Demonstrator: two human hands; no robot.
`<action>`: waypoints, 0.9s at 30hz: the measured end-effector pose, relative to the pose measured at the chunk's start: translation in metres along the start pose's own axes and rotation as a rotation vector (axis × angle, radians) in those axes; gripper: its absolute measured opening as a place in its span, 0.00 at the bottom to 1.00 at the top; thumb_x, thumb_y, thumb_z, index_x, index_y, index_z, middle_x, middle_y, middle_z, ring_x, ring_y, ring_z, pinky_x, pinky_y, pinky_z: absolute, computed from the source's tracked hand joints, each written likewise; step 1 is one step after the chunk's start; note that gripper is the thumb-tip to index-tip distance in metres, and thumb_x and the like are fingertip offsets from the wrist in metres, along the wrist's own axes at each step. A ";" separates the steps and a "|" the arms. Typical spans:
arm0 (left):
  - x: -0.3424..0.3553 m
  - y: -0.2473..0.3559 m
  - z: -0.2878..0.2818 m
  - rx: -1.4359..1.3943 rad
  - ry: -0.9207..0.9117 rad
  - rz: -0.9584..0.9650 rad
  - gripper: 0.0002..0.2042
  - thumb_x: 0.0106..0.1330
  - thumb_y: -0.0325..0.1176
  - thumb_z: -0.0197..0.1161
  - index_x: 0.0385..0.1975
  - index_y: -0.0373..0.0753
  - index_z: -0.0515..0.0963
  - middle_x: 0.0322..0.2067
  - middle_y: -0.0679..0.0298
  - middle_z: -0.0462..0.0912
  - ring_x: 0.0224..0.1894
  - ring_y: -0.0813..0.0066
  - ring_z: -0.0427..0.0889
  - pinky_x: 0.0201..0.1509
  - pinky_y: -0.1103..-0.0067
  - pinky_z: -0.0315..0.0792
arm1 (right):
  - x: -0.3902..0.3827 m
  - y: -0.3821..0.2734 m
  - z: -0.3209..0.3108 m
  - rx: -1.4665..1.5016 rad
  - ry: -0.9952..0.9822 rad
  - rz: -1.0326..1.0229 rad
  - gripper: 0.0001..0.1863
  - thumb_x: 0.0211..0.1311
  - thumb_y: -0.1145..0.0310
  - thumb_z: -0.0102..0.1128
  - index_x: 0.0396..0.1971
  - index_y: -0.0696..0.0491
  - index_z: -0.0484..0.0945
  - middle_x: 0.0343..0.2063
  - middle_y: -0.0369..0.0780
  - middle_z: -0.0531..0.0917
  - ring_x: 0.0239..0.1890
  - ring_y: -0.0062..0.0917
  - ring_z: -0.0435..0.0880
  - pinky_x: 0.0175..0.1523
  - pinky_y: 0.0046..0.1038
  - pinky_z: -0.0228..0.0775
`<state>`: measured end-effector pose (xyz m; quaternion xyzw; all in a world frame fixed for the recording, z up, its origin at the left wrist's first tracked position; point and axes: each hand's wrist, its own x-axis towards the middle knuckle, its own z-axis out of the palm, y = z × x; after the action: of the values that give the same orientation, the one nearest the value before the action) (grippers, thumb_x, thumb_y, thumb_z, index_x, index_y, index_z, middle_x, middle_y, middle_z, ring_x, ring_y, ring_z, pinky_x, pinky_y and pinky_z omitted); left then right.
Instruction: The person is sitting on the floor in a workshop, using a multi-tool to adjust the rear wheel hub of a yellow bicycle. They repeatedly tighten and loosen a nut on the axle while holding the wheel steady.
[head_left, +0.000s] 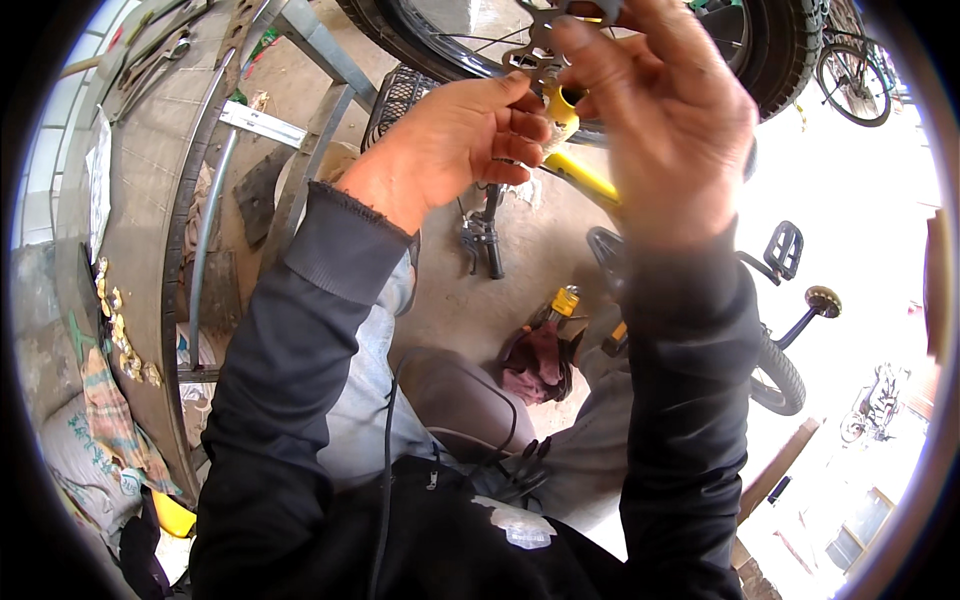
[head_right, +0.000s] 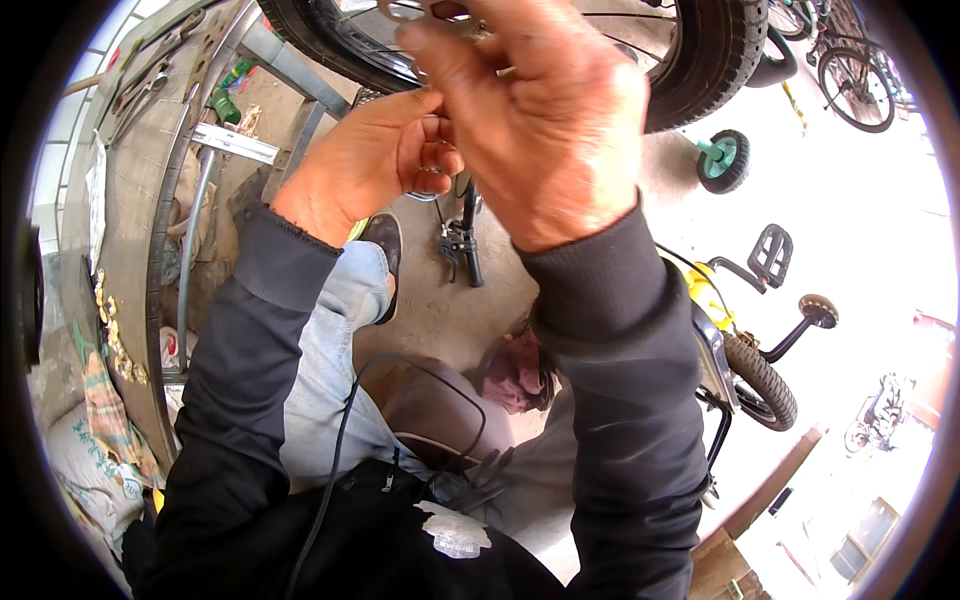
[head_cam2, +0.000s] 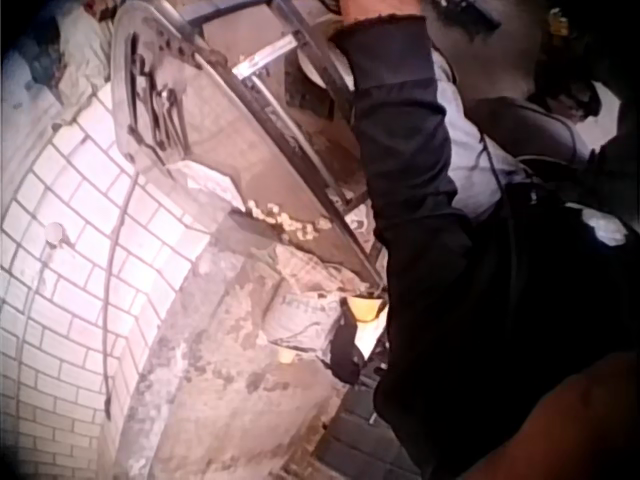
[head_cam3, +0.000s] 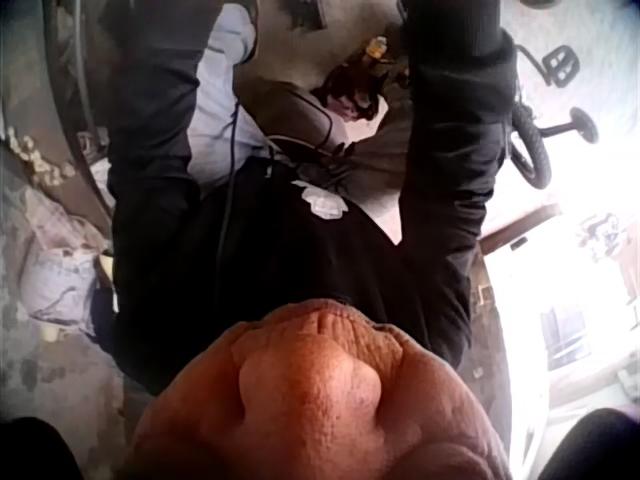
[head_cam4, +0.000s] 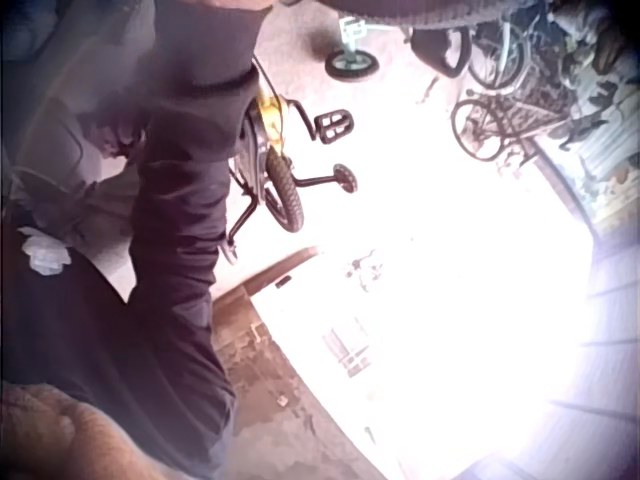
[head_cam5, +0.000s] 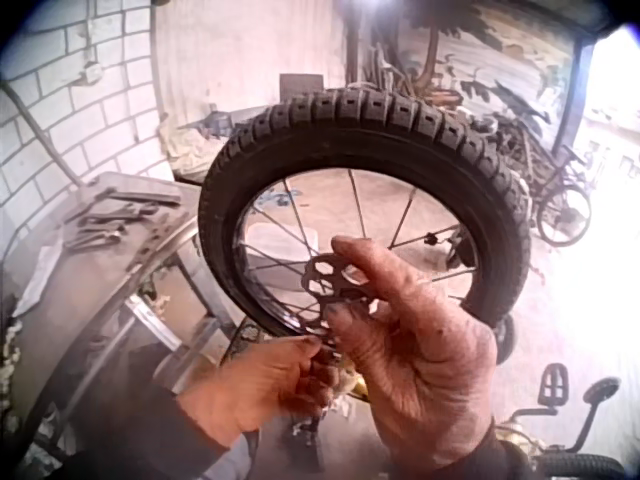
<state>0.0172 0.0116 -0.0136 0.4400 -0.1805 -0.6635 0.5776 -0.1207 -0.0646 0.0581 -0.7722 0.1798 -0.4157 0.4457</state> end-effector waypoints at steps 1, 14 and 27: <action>0.004 0.000 0.000 -0.003 -0.016 -0.010 0.17 0.71 0.46 0.50 0.37 0.36 0.74 0.28 0.64 0.79 0.26 0.78 0.80 0.28 0.82 0.78 | 0.000 0.000 0.002 -0.008 -0.002 -0.005 0.12 0.59 0.75 0.62 0.43 0.60 0.79 0.26 0.37 0.82 0.26 0.15 0.78 0.34 0.16 0.71; -0.002 -0.011 0.009 -0.193 0.056 0.094 0.12 0.69 0.38 0.51 0.33 0.35 0.73 0.24 0.63 0.79 0.23 0.72 0.78 0.27 0.80 0.72 | -0.003 0.006 -0.013 -0.056 0.101 -0.061 0.12 0.57 0.76 0.63 0.42 0.60 0.78 0.27 0.36 0.82 0.26 0.14 0.78 0.34 0.15 0.71; -0.012 0.001 0.021 0.460 0.443 0.602 0.13 0.67 0.41 0.59 0.27 0.37 0.76 0.17 0.70 0.76 0.18 0.87 0.73 0.21 0.88 0.69 | -0.029 0.034 -0.050 -0.029 0.094 0.263 0.10 0.56 0.75 0.64 0.38 0.60 0.78 0.25 0.34 0.82 0.25 0.11 0.76 0.31 0.15 0.70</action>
<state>0.0006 0.0174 0.0029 0.6166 -0.3155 -0.2976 0.6570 -0.1749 -0.0913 0.0291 -0.7280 0.3063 -0.3868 0.4761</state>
